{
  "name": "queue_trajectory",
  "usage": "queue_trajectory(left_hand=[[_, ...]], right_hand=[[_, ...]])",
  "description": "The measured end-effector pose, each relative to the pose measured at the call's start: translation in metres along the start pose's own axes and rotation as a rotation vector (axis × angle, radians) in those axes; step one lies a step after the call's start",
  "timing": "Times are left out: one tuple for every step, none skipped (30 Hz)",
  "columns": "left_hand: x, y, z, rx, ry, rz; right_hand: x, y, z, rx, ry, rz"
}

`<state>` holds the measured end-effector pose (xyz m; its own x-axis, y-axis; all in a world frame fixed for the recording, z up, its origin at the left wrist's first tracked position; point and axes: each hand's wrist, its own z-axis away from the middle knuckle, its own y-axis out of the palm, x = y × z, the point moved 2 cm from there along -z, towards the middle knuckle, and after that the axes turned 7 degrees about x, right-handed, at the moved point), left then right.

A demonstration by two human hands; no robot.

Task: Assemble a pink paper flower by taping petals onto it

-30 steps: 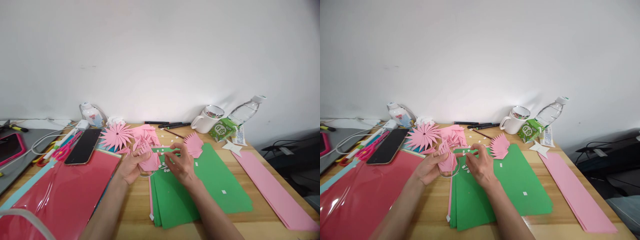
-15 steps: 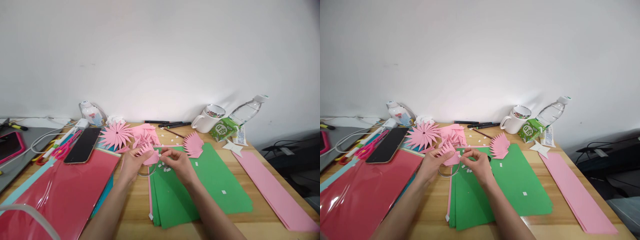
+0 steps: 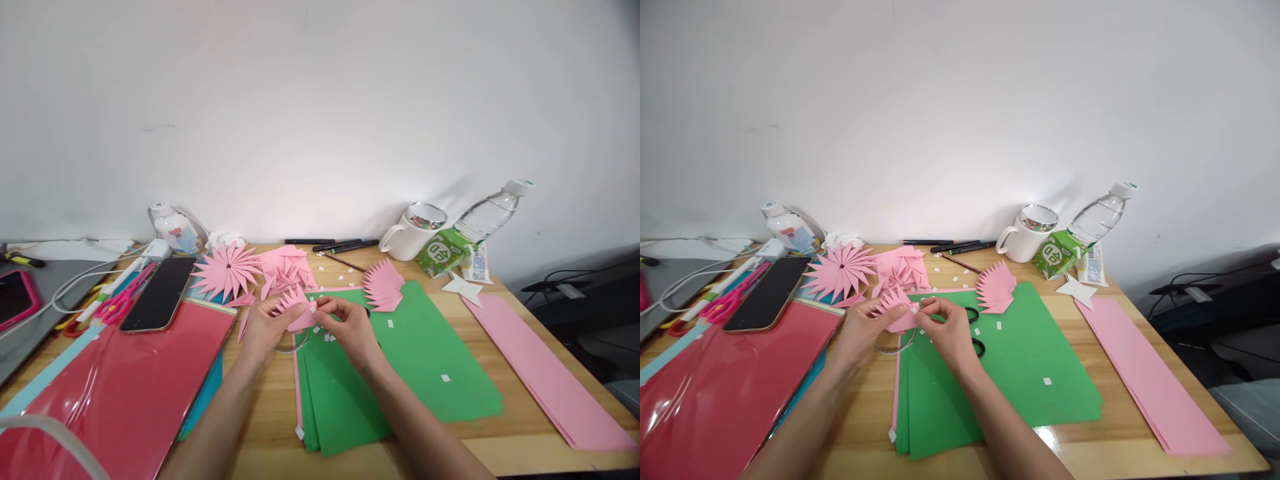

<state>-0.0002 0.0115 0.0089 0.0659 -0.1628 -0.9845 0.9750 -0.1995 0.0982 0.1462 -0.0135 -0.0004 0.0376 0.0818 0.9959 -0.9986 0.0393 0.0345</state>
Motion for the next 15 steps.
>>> queue_trajectory(left_hand=[[-0.0003, 0.0004, 0.0003, 0.005, -0.002, -0.009], [-0.0007, 0.0007, 0.0006, 0.006, 0.001, -0.022], [-0.0012, 0.0008, 0.0007, 0.002, 0.008, -0.038], [-0.0016, 0.0007, 0.0007, -0.004, 0.020, -0.057], [-0.0020, 0.0005, 0.0006, -0.009, 0.035, -0.078], [-0.0024, 0.0002, 0.0004, -0.013, 0.051, -0.100], [-0.0026, 0.0000, 0.0003, -0.016, 0.065, -0.120], [-0.0029, -0.0002, 0.0001, -0.017, 0.076, -0.136], [-0.0031, -0.0004, 0.0001, -0.018, 0.085, -0.150], [-0.0034, -0.0006, 0.0001, -0.021, 0.094, -0.160], [-0.0036, -0.0007, 0.0002, -0.023, 0.101, -0.167], [-0.0037, -0.0006, 0.0002, -0.020, 0.103, -0.168], [-0.0036, -0.0005, 0.0003, -0.012, 0.101, -0.166], [-0.0035, -0.0004, 0.0003, -0.002, 0.096, -0.163], [-0.0032, -0.0004, 0.0002, 0.010, 0.089, -0.163]], right_hand=[[-0.0009, 0.0005, 0.0000, -0.004, -0.001, -0.005], [-0.0018, 0.0009, 0.0000, -0.011, -0.003, -0.013], [-0.0027, 0.0013, 0.0000, -0.020, -0.006, -0.020], [-0.0035, 0.0017, 0.0001, -0.028, -0.009, -0.023], [-0.0043, 0.0020, 0.0001, -0.036, -0.010, -0.021], [-0.0050, 0.0023, 0.0001, -0.042, -0.011, -0.017], [-0.0056, 0.0025, 0.0001, -0.045, -0.011, -0.012], [-0.0060, 0.0026, 0.0000, -0.045, -0.009, -0.008], [-0.0062, 0.0025, -0.0002, -0.045, -0.007, -0.005], [-0.0063, 0.0024, -0.0003, -0.047, -0.003, -0.004], [-0.0062, 0.0021, -0.0004, -0.049, 0.001, -0.003], [-0.0060, 0.0019, -0.0006, -0.048, 0.007, -0.005], [-0.0058, 0.0016, -0.0007, -0.045, 0.014, -0.009], [-0.0057, 0.0013, -0.0008, -0.040, 0.023, -0.015], [-0.0057, 0.0011, -0.0009, -0.032, 0.031, -0.024]])
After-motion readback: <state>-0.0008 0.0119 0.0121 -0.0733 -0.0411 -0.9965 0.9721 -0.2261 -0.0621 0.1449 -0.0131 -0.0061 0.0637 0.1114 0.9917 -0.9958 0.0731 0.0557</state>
